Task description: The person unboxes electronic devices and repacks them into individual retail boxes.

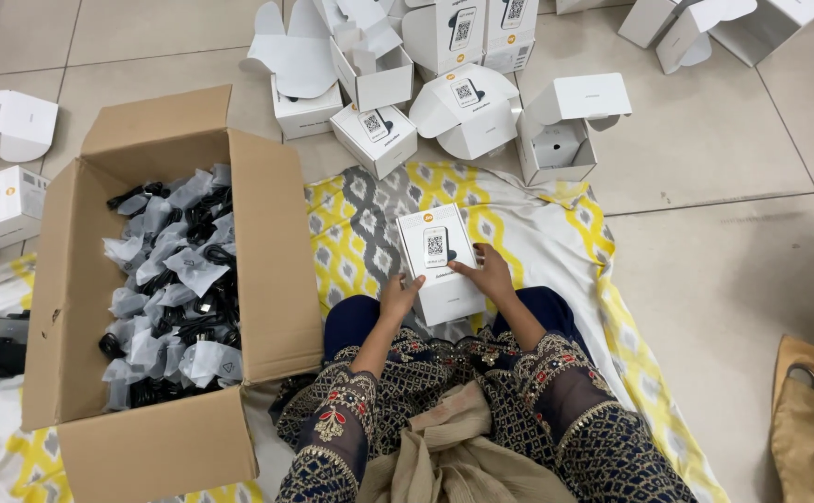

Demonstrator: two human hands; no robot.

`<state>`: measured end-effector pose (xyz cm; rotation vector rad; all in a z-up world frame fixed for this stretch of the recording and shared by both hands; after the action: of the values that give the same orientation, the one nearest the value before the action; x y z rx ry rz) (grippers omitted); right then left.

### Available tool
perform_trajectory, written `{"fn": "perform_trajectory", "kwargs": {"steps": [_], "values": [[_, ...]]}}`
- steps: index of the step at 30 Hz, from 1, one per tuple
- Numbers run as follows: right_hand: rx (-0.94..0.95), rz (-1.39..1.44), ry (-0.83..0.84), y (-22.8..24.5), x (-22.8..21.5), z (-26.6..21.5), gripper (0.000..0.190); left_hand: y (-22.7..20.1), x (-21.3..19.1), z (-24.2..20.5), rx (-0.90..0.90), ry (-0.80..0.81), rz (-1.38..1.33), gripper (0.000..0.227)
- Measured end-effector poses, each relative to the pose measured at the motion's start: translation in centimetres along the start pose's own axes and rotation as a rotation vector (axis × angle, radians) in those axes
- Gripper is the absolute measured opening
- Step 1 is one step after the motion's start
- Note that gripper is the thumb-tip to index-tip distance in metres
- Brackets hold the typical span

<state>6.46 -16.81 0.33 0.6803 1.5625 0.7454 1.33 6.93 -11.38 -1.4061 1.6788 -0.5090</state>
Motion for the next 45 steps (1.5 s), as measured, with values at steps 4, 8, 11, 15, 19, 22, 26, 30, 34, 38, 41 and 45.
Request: {"fn": "perform_trajectory", "kwargs": {"steps": [4,8,11,15,19,22,26,30,34,38,41,45], "values": [[0.173,0.071,0.025,-0.9,0.7,-1.3,0.093,-0.8,0.1,-0.5,0.044,-0.024,0.014,0.069],[0.195,0.111,0.031,1.2,-0.5,-1.7,0.083,-4.4,-1.6,-1.4,0.101,-0.07,0.102,0.064],[0.168,0.214,-0.024,5.1,-3.6,-1.4,0.079,-9.3,-4.1,-2.8,0.103,-0.081,0.106,0.072],[0.108,0.419,-0.004,12.5,-7.9,-0.9,0.081,-16.5,-7.4,-4.4,0.193,-0.118,0.105,0.079],[0.154,0.409,0.084,13.8,-8.0,0.8,0.087,-20.0,-9.1,-5.9,0.185,-0.077,0.019,0.083],[0.245,0.404,0.075,12.2,-7.6,1.2,0.089,-18.6,-8.6,-5.8,0.087,0.002,-0.097,0.087],[0.21,0.314,0.066,11.3,-7.1,1.9,0.088,-17.5,-8.3,-4.9,0.061,0.011,-0.117,0.089],[0.25,0.239,0.038,11.9,-7.6,1.4,0.083,-18.2,-8.5,-6.7,0.026,0.008,-0.076,0.086],[0.197,0.115,0.031,11.1,-7.0,2.0,0.083,-16.5,-7.7,-3.5,0.156,-0.073,-0.106,0.071],[0.028,0.207,-0.088,9.8,-6.2,3.0,0.053,-15.4,-7.6,-1.8,0.346,-0.201,-0.122,0.049],[-0.128,0.211,-0.148,9.1,-5.6,3.5,0.035,-15.1,-7.6,-2.3,0.381,-0.239,-0.13,0.05],[-0.132,0.25,-0.136,9.1,-5.0,2.9,0.035,-15.9,-8.3,-5.3,0.363,-0.261,-0.14,0.062]]}}
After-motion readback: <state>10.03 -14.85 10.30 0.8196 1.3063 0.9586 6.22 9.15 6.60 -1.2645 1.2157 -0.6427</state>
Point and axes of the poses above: each hand's wrist, its own z-axis towards the middle knuckle, its own x-axis out of the palm, y = z × x, the point moved 10 cm from there along z, towards the middle knuckle, and after that the axes turned 5 degrees about -x, right-handed, at the moved point
